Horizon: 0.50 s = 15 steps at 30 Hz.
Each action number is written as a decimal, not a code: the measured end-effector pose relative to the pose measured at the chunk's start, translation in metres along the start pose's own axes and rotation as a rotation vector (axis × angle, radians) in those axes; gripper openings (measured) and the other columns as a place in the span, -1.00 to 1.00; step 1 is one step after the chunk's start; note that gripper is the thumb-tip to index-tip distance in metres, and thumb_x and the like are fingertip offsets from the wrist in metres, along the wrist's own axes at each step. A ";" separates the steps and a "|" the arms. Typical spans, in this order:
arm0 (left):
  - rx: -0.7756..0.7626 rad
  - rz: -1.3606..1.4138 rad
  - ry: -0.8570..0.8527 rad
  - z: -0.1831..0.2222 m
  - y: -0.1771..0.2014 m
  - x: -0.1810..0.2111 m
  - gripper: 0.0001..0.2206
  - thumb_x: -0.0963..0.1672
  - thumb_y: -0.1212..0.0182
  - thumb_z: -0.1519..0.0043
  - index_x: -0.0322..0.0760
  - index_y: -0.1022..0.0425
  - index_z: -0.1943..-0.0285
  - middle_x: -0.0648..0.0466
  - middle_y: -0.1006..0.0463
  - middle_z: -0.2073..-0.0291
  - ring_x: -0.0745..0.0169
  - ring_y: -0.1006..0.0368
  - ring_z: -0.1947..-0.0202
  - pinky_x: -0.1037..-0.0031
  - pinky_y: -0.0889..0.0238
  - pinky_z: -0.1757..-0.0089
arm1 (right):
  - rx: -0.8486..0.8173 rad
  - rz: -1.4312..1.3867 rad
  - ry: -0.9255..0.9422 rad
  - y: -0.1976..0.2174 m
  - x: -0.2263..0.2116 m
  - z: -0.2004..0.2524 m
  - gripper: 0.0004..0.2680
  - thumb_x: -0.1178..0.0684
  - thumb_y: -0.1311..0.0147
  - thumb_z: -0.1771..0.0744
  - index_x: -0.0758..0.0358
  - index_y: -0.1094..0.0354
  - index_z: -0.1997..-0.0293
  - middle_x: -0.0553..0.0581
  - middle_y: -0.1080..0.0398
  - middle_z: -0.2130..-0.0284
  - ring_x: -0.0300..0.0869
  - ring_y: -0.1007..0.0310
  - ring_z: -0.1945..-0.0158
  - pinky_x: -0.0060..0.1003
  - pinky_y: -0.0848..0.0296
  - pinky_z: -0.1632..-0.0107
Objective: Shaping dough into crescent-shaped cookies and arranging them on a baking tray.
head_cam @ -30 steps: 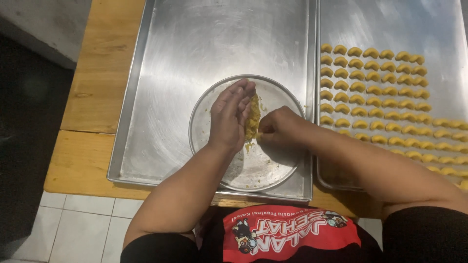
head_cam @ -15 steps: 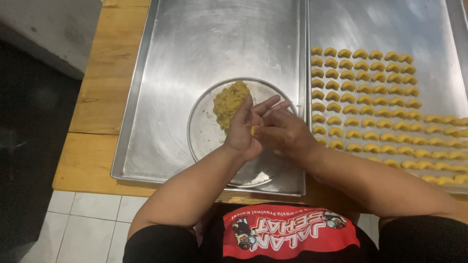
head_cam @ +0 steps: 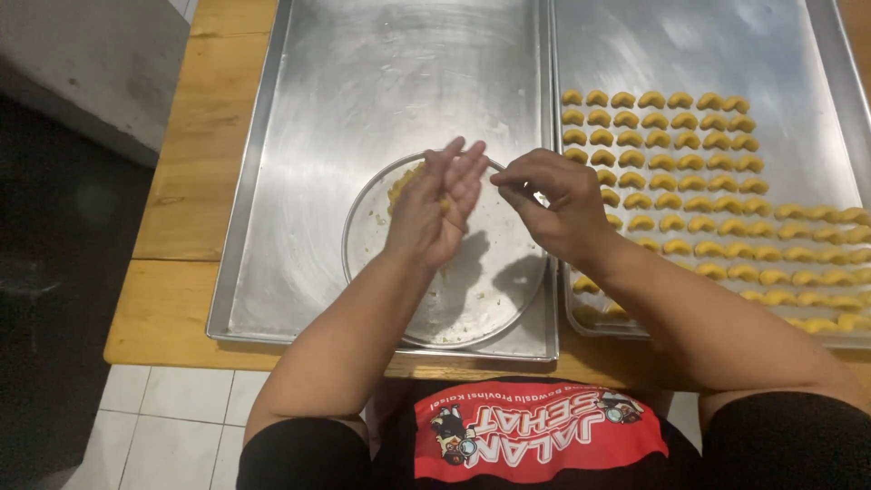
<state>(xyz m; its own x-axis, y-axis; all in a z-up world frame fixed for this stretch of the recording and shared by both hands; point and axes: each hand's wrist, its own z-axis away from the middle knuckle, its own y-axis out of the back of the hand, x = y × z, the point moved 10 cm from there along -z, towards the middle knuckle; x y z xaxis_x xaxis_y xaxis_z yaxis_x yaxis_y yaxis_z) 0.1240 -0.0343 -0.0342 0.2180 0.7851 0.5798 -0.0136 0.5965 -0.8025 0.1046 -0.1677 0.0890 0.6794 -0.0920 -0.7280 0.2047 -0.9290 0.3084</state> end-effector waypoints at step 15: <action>-0.228 0.278 0.038 0.000 0.003 0.018 -0.08 0.41 0.23 -0.15 -0.21 -0.30 -0.45 -0.19 -0.42 -0.30 -0.07 -0.38 -0.30 0.28 -0.43 -0.15 | -0.566 0.363 -0.223 -0.113 0.096 0.048 -0.85 0.09 -0.13 -0.32 0.31 -0.55 0.12 0.39 -0.53 0.36 0.27 -0.57 0.18 0.14 -0.54 0.11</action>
<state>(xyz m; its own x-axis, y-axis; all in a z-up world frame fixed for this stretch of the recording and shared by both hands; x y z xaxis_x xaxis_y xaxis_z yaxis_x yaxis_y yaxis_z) 0.1281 -0.0179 -0.0264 0.2729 0.9027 0.3325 0.1398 0.3047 -0.9421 0.1133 -0.0892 -0.0454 0.6264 -0.4880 -0.6079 0.3682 -0.5022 0.7824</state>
